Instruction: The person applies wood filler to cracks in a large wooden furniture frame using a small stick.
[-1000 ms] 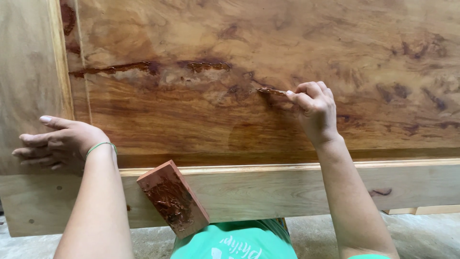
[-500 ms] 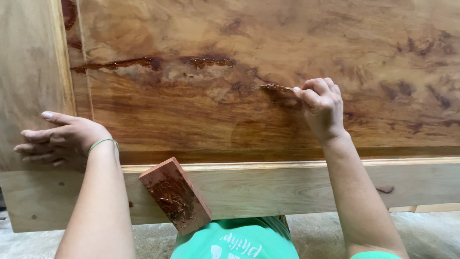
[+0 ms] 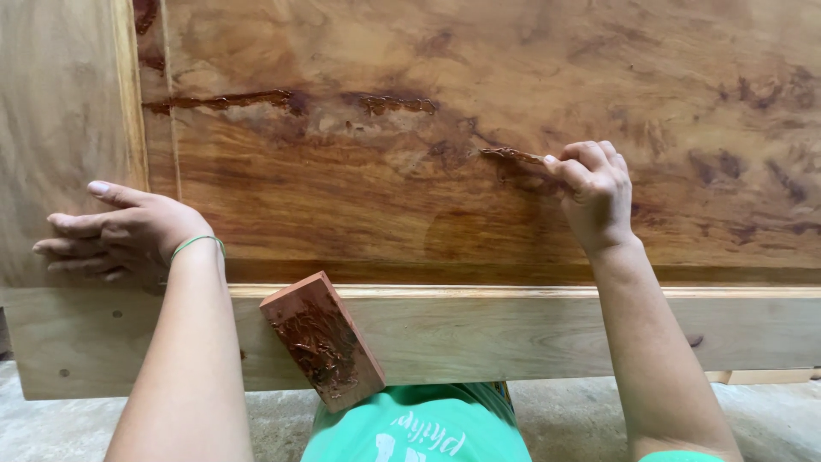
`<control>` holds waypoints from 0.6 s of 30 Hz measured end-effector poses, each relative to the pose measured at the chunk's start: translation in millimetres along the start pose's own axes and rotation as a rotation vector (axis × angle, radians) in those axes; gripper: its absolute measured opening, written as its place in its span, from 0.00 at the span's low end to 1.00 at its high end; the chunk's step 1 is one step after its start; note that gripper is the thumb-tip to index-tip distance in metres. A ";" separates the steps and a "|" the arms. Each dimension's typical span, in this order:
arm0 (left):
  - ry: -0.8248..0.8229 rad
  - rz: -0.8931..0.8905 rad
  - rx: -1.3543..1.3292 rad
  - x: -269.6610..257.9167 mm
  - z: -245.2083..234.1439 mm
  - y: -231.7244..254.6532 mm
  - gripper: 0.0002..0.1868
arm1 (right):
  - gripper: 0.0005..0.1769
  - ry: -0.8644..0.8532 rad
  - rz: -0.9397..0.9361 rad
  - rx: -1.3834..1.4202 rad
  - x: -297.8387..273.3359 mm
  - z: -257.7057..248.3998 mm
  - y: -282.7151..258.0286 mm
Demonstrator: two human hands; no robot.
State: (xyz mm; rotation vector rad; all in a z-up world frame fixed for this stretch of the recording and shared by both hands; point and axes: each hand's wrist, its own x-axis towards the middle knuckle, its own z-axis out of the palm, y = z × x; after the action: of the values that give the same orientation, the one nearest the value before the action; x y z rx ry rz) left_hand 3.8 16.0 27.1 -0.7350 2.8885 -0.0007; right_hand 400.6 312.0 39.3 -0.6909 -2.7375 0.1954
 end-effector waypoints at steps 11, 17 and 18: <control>-0.025 0.004 0.003 2.4 1.0 -0.9 0.39 | 0.08 -0.037 0.000 -0.051 -4.9 -7.2 4.7; -0.019 0.006 0.005 3.8 2.4 -1.1 0.40 | 0.11 -0.047 0.064 -0.035 -2.8 -33.4 -14.0; -0.005 0.006 0.007 4.1 4.9 -1.0 0.40 | 0.16 -0.049 0.117 0.032 -3.7 -38.8 -19.8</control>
State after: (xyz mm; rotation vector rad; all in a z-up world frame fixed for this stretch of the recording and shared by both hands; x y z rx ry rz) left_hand 1.5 13.3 21.8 -0.7236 2.8841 -0.0077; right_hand 407.8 295.0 79.0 -0.8489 -2.7354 0.2846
